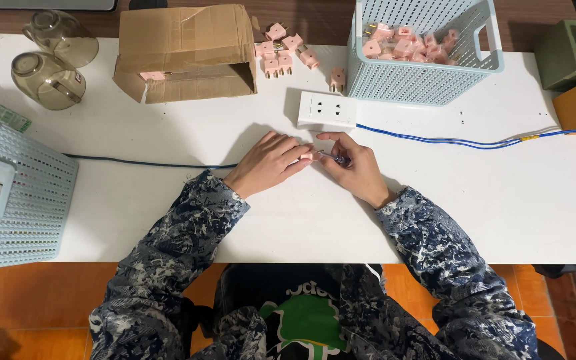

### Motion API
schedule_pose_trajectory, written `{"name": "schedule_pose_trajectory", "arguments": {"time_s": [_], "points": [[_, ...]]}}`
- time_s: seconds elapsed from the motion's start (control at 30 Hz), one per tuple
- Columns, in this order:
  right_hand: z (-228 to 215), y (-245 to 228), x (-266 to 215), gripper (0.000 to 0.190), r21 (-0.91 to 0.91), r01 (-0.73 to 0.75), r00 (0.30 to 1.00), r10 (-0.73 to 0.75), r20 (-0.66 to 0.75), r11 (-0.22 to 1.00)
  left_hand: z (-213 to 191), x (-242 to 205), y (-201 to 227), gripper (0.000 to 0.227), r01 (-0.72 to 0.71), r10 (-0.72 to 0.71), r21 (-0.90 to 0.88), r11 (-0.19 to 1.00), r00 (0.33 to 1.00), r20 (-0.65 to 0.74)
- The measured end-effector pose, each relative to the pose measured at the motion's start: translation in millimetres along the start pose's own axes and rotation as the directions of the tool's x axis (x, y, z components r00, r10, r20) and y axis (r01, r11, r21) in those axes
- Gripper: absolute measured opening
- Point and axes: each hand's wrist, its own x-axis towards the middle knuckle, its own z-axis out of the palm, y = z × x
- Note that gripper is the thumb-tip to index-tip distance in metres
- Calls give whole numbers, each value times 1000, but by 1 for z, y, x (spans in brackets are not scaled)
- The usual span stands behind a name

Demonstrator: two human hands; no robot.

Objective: The person assembles a pink electrical plug by inserting exposed wire ends into the terminals and tightening the screws with a screwdriver. The person then picks up a white power strip and places it on the table.

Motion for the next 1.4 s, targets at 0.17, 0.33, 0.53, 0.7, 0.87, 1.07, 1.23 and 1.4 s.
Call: {"name": "schedule_pose_trajectory", "arguments": {"time_s": [0.17,0.33,0.53,0.7,0.87,1.07,1.23,1.4], "points": [[-1,-5,-1,42,5,24,1000,-24,-15,1000,-4,1,1,24,-5,5,16,1000,1000,11],[-5,-5,-1,42,8,48,998,-48,-28,999,-4,0,1,22,-21,21,8,1000,1000,8],[-10,-3,-2,37,42,49,998,-47,-32,998,-5,1,3,24,-16,16,4,1000,1000,-6],[-10,9,-4,45,129,-15,999,19,-28,992,-4,-3,2,33,3,-3,17,1000,1000,9],[-12,-2,-2,39,211,7,995,15,-102,978,1,-6,-2,39,95,-90,-110,989,995,44],[-7,-6,4,37,250,143,978,-98,-186,958,23,-19,-12,47,261,-244,-225,939,965,99],[-14,-13,6,41,219,150,977,-112,-180,964,9,-17,-8,54,345,-319,-263,901,938,138],[-14,-17,6,41,216,139,969,-88,-230,967,1,-10,-1,47,424,-368,-313,850,903,222]]}}
